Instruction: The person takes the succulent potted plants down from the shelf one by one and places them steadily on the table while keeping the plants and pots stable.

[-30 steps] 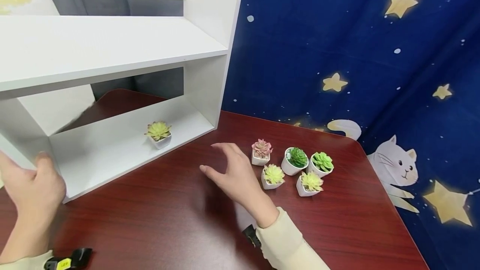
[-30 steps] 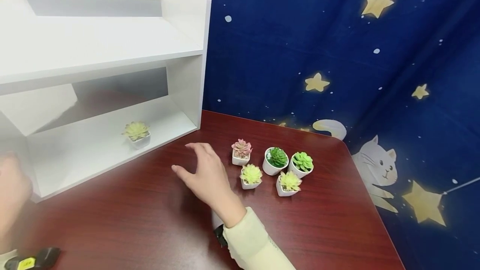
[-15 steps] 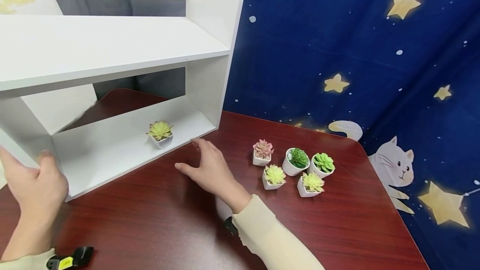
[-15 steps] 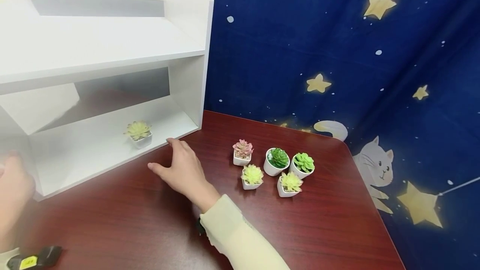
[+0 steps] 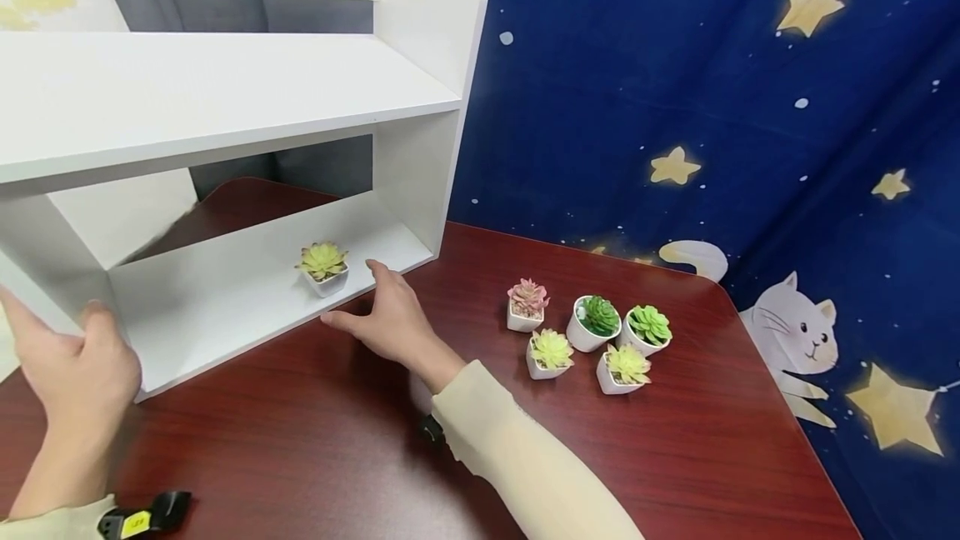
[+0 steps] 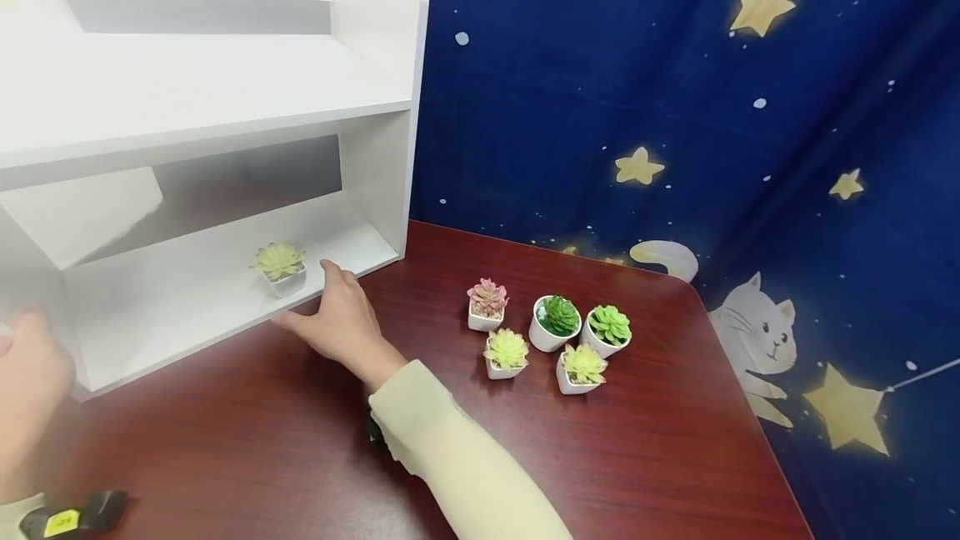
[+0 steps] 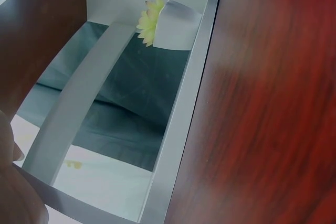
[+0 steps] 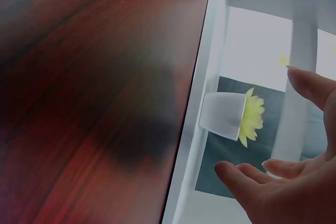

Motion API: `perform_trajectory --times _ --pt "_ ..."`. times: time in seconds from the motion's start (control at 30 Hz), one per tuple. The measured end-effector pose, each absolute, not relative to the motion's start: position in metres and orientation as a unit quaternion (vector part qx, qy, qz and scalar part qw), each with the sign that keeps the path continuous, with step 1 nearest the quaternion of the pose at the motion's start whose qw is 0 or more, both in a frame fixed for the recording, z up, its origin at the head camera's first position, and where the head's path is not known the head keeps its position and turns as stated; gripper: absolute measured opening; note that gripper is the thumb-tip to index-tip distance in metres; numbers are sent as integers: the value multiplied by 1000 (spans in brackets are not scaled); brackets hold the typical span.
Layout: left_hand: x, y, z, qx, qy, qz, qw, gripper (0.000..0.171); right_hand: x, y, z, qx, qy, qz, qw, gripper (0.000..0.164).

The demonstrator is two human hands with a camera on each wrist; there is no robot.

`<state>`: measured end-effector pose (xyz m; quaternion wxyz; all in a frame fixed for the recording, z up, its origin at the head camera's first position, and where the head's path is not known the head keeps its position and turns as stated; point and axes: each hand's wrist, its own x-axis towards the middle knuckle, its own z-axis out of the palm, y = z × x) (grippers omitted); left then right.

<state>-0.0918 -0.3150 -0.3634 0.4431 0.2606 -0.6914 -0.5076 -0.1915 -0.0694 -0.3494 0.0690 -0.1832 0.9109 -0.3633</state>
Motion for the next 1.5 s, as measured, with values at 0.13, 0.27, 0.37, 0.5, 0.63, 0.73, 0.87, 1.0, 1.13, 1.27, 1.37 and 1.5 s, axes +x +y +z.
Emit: perform_trajectory --times 0.13,0.27,0.37,0.5,0.63,0.73,0.87,1.0,1.13,1.27,1.37,1.5 --pt "-91 -315 -364 247 -693 -504 452 66 -196 -81 -351 -181 914 -354 79 92" --pt "-92 -318 -366 241 -694 -504 455 67 -199 -93 -356 -166 916 -356 80 92" --pt "-91 -318 -366 247 -691 -508 450 68 -202 -99 -360 -151 914 -369 78 92" --pt "-92 -317 -366 246 -690 -508 453 68 -206 -107 -363 -124 898 -415 82 95" --pt "-93 -315 -369 237 -694 -507 453 66 -209 -115 -367 -109 884 -446 86 97" --pt "-92 -315 -369 240 -697 -505 450 67 -209 -119 -370 -100 884 -449 85 97" --pt "-91 -314 -368 238 -696 -503 454 68 -210 -126 -374 -86 885 -452 73 95" --pt "-91 -314 -365 220 -692 -507 464 67 -213 -131 -375 -79 884 -458 62 93" --pt "-90 -313 -365 222 -693 -505 464 67 -217 -134 -378 -77 885 -456 58 90" --pt "-90 -313 -366 225 -696 -501 462 67 -219 -136 -381 -84 887 -450 50 80" --pt "-91 -313 -366 222 -695 -502 464 67 -220 -138 -382 -90 887 -451 44 73" --pt "-91 -314 -366 227 -694 -503 462 67 -221 -138 -382 -91 881 -462 44 69"
